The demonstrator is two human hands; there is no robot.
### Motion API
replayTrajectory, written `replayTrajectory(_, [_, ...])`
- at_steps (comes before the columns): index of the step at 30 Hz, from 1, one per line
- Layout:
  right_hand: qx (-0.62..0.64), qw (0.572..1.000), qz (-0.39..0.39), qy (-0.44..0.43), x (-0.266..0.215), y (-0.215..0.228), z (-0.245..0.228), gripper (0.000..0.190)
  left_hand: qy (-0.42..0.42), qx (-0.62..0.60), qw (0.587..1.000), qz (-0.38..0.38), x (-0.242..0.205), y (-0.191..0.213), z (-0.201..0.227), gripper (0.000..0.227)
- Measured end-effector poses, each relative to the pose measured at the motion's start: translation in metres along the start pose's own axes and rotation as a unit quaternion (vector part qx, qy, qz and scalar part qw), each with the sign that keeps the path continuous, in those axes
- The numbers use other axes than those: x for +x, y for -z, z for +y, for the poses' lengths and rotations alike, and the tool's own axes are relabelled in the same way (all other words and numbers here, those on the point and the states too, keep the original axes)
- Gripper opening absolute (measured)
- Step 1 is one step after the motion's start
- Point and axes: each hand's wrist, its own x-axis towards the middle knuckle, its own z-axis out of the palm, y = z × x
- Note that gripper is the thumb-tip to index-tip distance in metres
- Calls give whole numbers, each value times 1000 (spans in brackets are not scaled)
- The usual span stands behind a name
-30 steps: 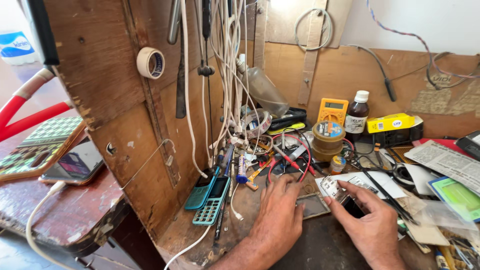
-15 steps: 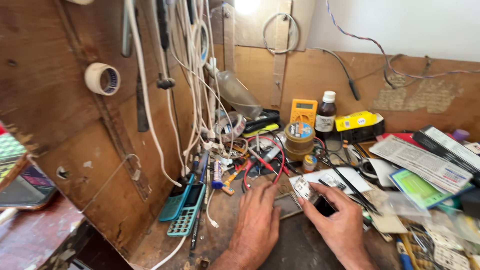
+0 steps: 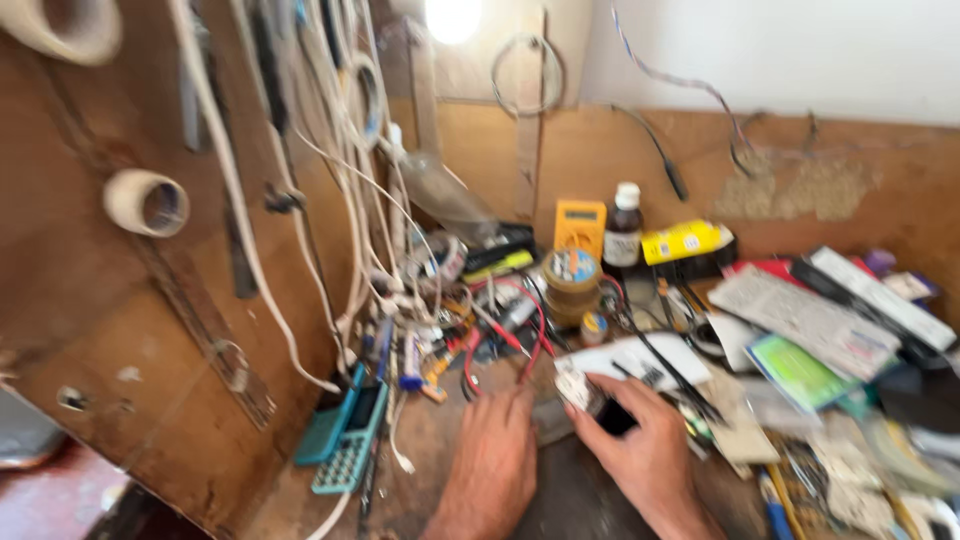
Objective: The person assembles a small electronic device by connecting a ribbon cable to a circuit board, attaching a display module, and fitting a back cover. They handle the components by hand and align parts to complete the assembly.
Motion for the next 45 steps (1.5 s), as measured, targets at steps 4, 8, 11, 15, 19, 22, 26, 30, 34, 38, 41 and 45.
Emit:
replayTrajectory(4, [23, 1000, -17, -11, -4, 3, 3, 37, 38, 25, 999, -21, 2, -4, 4, 36])
replayTrajectory(8, [23, 999, -25, -8, -5, 5, -1, 36, 41, 18, 999, -17, -1, 5, 8, 38])
replayTrajectory(11, [21, 999, -34, 4, -2, 8, -5, 36, 27, 10, 1000, 1, 3, 9, 11, 38])
replayTrajectory(15, [7, 999, -41, 5, -1, 9, -12, 34, 36, 18, 999, 3, 8, 10, 14, 38])
replayTrajectory(19, [13, 999, -45, -3, 2, 8, -15, 37, 57, -3, 998, -14, 6, 10, 10, 36])
replayTrajectory(22, [3, 999, -51, 6, 3, 10, -18, 37, 64, -11, 998, -20, 7, 8, 8, 39])
replayTrajectory(26, [24, 998, -58, -11, 2, 10, -16, 38, 64, -20, 998, -17, 9, 4, 4, 42])
replayTrajectory(30, [108, 994, -17, -28, -5, 9, -5, 38, 71, -15, 997, -12, 6, 3, 3, 44])
replayTrajectory(34, [215, 963, 60, -149, -8, 6, 19, 38, 67, -10, 998, 8, 8, 2, 3, 43])
replayTrajectory(38, [370, 883, 131, -260, -1, 16, 45, 27, 71, -14, 997, 15, 9, 0, 5, 43])
replayTrajectory(41, [453, 829, 185, -272, 7, 31, 54, 24, 77, -17, 997, 10, 8, 2, 3, 43])
replayTrajectory(45, [359, 870, 135, -308, 4, 30, 41, 31, 80, -22, 997, 6, 9, 2, 2, 44])
